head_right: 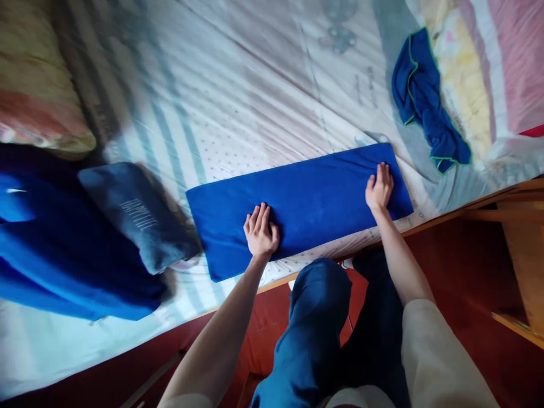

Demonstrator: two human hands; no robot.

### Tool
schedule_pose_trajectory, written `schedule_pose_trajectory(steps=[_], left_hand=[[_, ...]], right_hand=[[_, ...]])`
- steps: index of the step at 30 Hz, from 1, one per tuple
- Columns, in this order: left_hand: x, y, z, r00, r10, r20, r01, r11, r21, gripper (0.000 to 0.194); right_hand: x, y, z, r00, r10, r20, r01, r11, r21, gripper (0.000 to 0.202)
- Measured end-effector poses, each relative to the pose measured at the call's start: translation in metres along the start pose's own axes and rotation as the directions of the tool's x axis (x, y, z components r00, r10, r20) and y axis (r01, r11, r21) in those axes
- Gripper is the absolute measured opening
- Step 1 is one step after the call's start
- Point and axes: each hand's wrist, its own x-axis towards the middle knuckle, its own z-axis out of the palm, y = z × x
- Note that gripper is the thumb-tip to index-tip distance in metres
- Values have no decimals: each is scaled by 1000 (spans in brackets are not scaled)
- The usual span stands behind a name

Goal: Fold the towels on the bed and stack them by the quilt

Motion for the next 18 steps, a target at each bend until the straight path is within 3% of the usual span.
schedule_pose_trajectory(steps=[3, 5, 7, 9, 11, 14, 18], left_hand=[[2, 5, -3, 1000, -19, 14, 19, 1000, -4, 59], [2, 8, -5, 999, -33, 28, 34, 999, -4, 59], [3, 10, -6, 998, -47, 37, 47, 999, -10, 60], [3, 11, -6, 997, -60, 39, 60, 998, -20, 61], [4, 10, -6, 997, -68, 39, 69, 997, -31, 62], [4, 9, -6, 996, -75, 45, 77, 996, -41, 63], [3, 9, -6, 997, -72, 37, 73, 996, -45, 64]], right_hand=[[-17, -70, 10, 965, -210, 157, 198, 976, 94, 60], [-40, -118, 18, 858, -406, 315, 357, 912, 202, 61], [-61, -155, 26, 698, -572, 430, 471, 820, 325, 62], [-71, -171, 33, 636, -625, 453, 503, 781, 371, 62], [-65, -166, 35, 633, -635, 442, 516, 772, 370, 62], [-33, -125, 27, 676, -600, 427, 520, 799, 300, 63], [21, -47, 8, 842, -384, 379, 385, 920, 78, 64]])
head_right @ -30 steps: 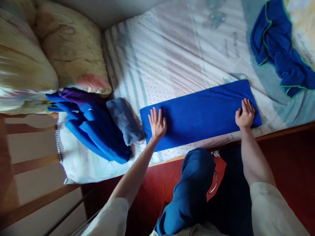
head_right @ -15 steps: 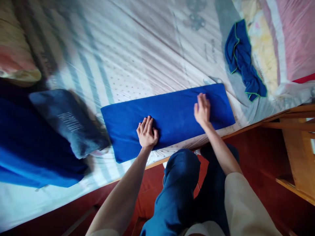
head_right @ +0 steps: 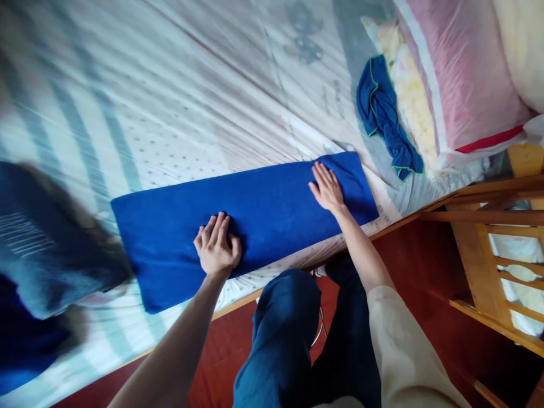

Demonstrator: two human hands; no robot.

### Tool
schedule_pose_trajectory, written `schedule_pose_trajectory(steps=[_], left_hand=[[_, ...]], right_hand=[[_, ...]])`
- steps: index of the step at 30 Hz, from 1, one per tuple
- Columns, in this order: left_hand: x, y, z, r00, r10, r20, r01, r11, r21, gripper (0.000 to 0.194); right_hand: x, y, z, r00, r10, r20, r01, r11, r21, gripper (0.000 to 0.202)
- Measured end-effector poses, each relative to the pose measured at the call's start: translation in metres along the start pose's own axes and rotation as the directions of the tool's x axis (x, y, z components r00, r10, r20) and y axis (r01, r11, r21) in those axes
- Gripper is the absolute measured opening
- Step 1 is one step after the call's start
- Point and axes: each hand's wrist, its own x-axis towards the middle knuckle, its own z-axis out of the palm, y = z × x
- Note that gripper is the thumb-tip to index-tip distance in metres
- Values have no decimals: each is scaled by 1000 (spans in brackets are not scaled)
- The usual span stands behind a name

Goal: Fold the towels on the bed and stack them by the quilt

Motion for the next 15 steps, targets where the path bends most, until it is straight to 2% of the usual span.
schedule_pose_trajectory(steps=[4, 7, 9, 11, 13, 15], left_hand=[[-1, -1, 1, 999, 14, -39, -14, 1000, 3, 61], [-1, -1, 2, 999, 23, -46, -23, 1000, 1, 61], [-1, -1, 2, 999, 20, -42, -20, 1000, 3, 61], [-1, 0, 1, 999, 12, -39, -12, 1000, 2, 61], [0, 0, 1, 999, 6, -36, -6, 1000, -3, 61], [0, 0, 0, 1000, -1, -30, 0, 1000, -13, 62]], right_hand=[[10, 76, -19, 981, 169, -92, -178, 979, -98, 68], [21, 106, -23, 964, 226, -137, -242, 964, -110, 68], [26, 110, -24, 959, 247, -140, -263, 958, -113, 68], [24, 103, -24, 959, 245, -144, -264, 956, -130, 68], [12, 91, -25, 964, 219, -153, -242, 958, -152, 69], [-12, 78, -27, 975, 174, -138, -196, 967, -164, 70]])
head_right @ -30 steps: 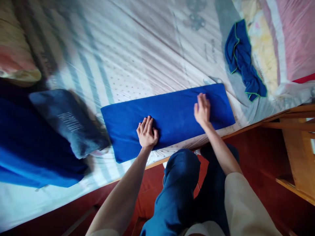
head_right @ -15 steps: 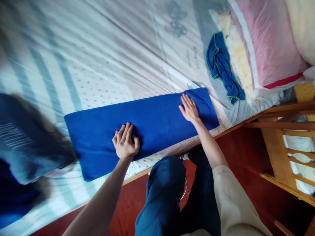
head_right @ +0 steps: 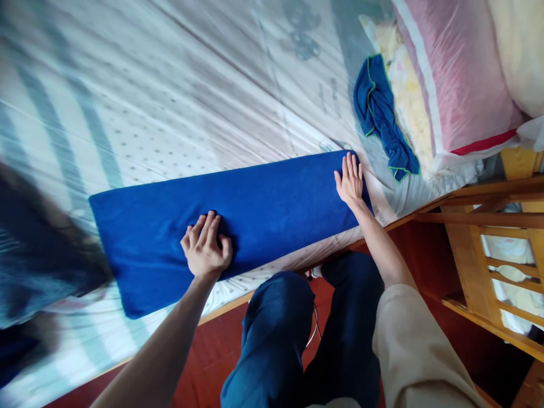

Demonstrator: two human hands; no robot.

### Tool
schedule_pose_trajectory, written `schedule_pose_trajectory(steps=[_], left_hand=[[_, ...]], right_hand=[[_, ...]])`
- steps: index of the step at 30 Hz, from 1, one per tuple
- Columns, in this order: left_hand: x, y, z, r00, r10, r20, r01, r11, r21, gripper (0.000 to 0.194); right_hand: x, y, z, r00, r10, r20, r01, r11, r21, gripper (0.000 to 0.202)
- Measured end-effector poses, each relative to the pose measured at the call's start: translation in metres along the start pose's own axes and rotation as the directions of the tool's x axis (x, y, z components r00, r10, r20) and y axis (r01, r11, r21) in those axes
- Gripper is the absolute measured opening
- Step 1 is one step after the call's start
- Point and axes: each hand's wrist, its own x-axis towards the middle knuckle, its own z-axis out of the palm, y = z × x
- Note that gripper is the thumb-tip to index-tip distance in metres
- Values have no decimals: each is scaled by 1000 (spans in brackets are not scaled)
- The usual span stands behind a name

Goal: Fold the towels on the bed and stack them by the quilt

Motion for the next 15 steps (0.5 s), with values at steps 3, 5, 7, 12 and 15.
schedule_pose_trajectory(steps=[3, 5, 7, 12, 15], left_hand=[[0, -1, 0, 1000, -8, 14, 9, 1000, -21, 63], [0, -1, 0, 1000, -5, 16, 6, 999, -34, 64], [0, -2, 0, 1000, 1, 8, -1, 999, -36, 64], [0, -2, 0, 1000, 12, 14, -11, 1000, -29, 64], [0, -2, 0, 1000, 0, 22, 1, 1000, -31, 64]], right_hand=[[-45, 4, -10, 994, -65, 84, 62, 997, 34, 69], [-69, 16, -16, 989, -71, 130, 64, 996, 55, 68], [-83, 29, -20, 989, -51, 136, 44, 997, 58, 67], [-84, 42, -19, 994, -6, 106, 1, 999, 47, 65], [-81, 41, -16, 996, 0, 88, -3, 999, 40, 65]])
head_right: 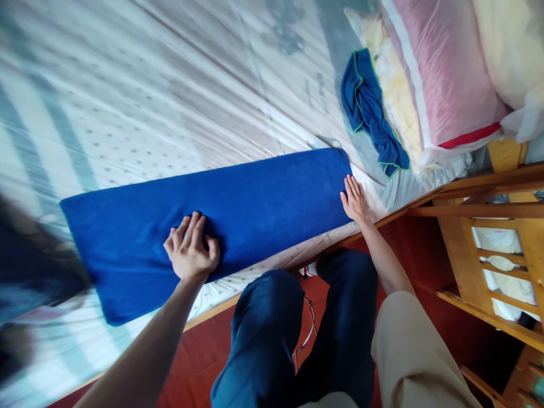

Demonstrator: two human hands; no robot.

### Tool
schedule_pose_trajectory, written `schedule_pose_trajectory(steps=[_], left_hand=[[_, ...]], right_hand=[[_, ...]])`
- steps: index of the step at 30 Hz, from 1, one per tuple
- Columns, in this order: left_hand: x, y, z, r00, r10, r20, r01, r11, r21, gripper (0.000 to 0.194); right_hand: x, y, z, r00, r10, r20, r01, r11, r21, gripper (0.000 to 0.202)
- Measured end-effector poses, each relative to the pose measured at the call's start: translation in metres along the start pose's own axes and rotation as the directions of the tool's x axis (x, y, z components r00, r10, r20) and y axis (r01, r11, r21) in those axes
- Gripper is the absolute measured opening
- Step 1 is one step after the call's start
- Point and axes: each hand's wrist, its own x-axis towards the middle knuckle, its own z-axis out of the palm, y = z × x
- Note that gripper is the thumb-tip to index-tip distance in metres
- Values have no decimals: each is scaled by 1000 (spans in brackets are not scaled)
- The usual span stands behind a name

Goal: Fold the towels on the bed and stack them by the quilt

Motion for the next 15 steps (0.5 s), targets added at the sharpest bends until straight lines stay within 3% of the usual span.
schedule_pose_trajectory(steps=[4, 9, 12, 14, 15], left_hand=[[1, 3, 0, 1000, -24, -10, 24, 1000, -1, 63], [2, 8, -1, 1000, -15, -10, 15, 1000, 14, 62], [5, 10, -2, 1000, -9, -3, 9, 1000, 25, 63], [8, 13, -3, 1000, 1, 10, -1, 1000, 28, 64], [7, 14, -3, 1000, 7, 16, -8, 999, 31, 65]], right_hand=[[1, 6, -2, 1000, -4, -14, 4, 1000, -20, 65], [-13, 11, -5, 990, 99, -96, -104, 993, -47, 62], [-43, 12, -10, 990, 121, -72, -124, 992, -37, 60], [-72, 13, -13, 967, 245, -74, -247, 969, -24, 59], [-88, 13, -14, 931, 353, -94, -355, 935, -16, 60]])
